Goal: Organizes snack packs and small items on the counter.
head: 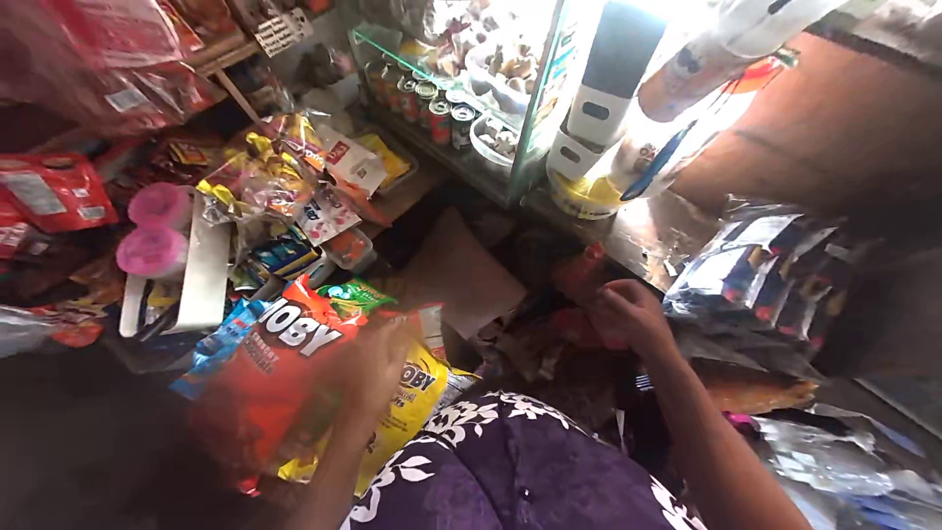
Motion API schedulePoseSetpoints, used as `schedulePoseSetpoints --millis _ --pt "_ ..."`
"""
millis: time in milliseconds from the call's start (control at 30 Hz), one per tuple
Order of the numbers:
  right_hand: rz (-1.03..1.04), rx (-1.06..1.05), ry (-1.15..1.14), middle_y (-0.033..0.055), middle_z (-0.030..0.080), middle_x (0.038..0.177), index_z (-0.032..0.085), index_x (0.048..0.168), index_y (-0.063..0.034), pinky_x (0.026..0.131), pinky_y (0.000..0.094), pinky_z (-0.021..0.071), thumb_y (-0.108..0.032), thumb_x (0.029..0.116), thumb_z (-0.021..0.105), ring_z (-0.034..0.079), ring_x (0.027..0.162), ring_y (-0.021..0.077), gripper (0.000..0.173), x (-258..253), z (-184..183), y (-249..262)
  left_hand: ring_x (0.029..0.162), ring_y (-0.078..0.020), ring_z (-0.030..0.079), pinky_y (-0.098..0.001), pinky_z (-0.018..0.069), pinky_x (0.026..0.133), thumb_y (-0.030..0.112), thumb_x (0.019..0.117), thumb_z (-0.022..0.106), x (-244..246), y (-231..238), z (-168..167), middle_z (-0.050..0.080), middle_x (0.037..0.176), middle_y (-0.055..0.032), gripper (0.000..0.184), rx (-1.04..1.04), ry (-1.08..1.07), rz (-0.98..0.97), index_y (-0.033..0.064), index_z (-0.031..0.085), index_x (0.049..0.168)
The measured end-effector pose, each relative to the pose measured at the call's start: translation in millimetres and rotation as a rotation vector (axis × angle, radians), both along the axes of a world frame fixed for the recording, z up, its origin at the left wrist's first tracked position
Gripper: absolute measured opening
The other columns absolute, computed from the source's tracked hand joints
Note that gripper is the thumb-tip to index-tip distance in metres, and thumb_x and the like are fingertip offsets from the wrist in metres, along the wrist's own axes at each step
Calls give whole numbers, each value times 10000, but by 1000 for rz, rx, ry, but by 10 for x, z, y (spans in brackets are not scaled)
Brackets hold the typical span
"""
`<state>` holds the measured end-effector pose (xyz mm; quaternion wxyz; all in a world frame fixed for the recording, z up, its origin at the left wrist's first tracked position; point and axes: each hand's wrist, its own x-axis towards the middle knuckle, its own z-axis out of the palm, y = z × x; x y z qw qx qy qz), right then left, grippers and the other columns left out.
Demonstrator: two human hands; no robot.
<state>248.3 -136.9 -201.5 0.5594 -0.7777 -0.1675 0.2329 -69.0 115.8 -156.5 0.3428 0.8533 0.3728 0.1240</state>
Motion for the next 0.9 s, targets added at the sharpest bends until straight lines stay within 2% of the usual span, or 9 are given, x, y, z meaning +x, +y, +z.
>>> schedulePoseSetpoints --millis 67,167,233,333,433,533,667,800,900 --pt "-63 -123 -93 245 618 1190 523 1316 89 888 419 555 -136 1042 539 649 1013 256 355 260 -43 -43 1055 -250 691 -403 534 961 91 1015 548 -9 -8 6 709 1124 -212 259 -12 -67 57 -65 669 1183" --pt "-103 -333 -289 322 578 1310 515 1357 93 1031 530 462 -163 1045 525 588 1201 401 403 602 -79 -57 1028 -215 686 -385 531 949 73 1036 514 -100 10 39 703 1104 -201 250 -150 -92 124 -81 634 1192" --pt "-91 -478 -372 360 492 1426 470 1431 91 1131 584 360 -147 1051 491 478 1344 485 449 761 -61 -41 1001 -174 674 -350 535 921 51 1035 510 -156 4 39 697 1095 -178 241 -222 -144 189 -77 622 1206" --pt "-57 -657 -431 358 383 1531 377 1516 74 1191 593 285 -147 1059 453 362 1448 492 514 869 -91 37 947 -155 670 -342 541 881 43 1026 539 -225 21 33 696 1052 -162 217 -248 -209 264 -68 627 1191" --pt "-12 -786 -470 365 352 1549 361 1516 99 1205 596 259 -122 1056 444 320 1473 496 517 962 -198 76 948 -139 678 -324 550 890 69 1015 578 -251 60 9 710 1043 -141 210 -203 -237 248 -59 650 1165" --pt "20 -889 -491 369 341 1549 383 1495 104 1199 608 269 -109 1012 543 296 1481 499 552 1060 -301 59 864 -95 655 -278 539 825 72 1000 602 -237 38 41 700 951 -102 170 -188 -264 249 -52 662 1099" --pt "29 -978 -498 376 356 1529 458 1432 113 1188 611 279 -101 998 572 295 1475 502 497 1083 -300 49 872 -89 646 -268 529 834 87 1004 595 -274 -19 149 691 951 -103 167 -156 -259 254 -53 657 1071" --pt "41 -956 -562 392 461 1425 540 1343 118 1097 657 379 -90 989 602 417 1379 541 415 998 -259 -5 907 -204 671 -352 549 856 70 980 593 -366 -129 242 693 1005 -194 208 9 -271 214 -94 661 1088" --pt "25 -892 -607 367 556 1325 630 1263 73 1058 650 422 -89 971 639 500 1302 530 334 1037 -177 -55 873 -252 682 -395 565 821 34 945 611 -285 -176 253 697 981 -211 181 105 -319 161 -97 678 1051"
